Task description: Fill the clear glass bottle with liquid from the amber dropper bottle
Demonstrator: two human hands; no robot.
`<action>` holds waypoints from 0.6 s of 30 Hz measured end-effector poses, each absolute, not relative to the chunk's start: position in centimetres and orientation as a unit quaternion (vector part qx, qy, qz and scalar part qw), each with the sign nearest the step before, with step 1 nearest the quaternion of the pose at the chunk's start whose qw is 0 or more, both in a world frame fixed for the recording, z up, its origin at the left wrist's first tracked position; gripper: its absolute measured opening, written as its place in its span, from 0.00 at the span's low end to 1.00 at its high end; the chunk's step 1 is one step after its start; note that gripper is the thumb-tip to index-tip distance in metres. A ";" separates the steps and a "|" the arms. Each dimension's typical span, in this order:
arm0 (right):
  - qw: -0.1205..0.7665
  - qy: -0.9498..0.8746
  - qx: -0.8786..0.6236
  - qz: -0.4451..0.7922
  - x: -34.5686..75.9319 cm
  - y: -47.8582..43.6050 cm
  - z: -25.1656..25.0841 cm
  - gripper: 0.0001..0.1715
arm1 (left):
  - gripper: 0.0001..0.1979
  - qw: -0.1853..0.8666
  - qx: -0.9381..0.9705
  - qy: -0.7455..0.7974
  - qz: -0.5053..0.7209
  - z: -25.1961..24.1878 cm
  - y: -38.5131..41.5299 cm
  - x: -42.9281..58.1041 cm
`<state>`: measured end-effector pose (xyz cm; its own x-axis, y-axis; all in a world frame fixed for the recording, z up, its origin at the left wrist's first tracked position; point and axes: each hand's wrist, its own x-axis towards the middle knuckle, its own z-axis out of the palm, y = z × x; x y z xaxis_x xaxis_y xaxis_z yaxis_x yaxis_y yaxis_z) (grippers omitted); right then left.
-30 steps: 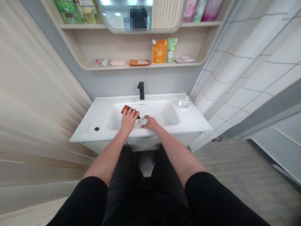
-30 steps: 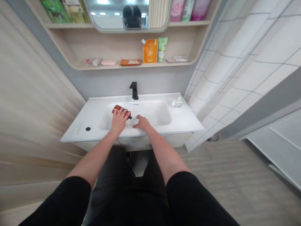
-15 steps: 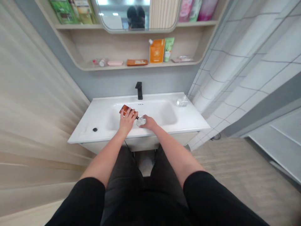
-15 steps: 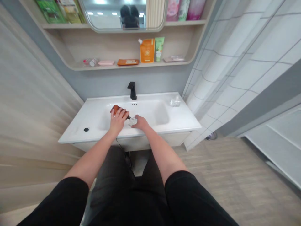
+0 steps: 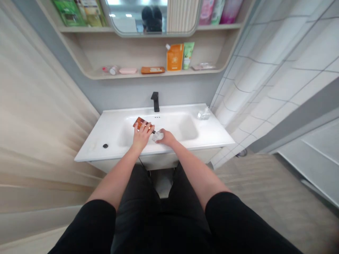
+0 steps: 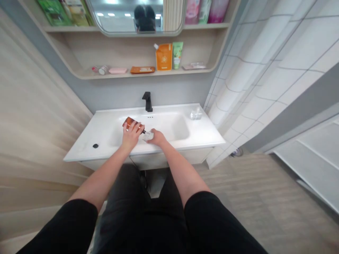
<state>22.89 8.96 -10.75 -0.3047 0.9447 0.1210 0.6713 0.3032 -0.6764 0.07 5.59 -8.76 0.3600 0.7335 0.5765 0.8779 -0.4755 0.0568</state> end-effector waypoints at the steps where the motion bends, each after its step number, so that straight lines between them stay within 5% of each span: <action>1: 0.261 -0.763 -0.529 0.263 22.9 9.0 -10.8 0.39 | 0.30 0.129 -0.815 -0.494 -0.274 -8.7 5.5 0.1; 18: 0.304 -0.746 -0.518 0.289 23.3 9.0 -10.9 0.44 | 0.27 0.131 -0.862 -0.431 -0.231 -5.6 6.6 -0.1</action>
<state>23.29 8.96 -10.87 -0.2790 0.9479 0.1536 0.5968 0.2964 -0.7456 -0.15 6.58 -5.63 0.5221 0.6827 0.5112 0.8038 -0.5943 -0.0273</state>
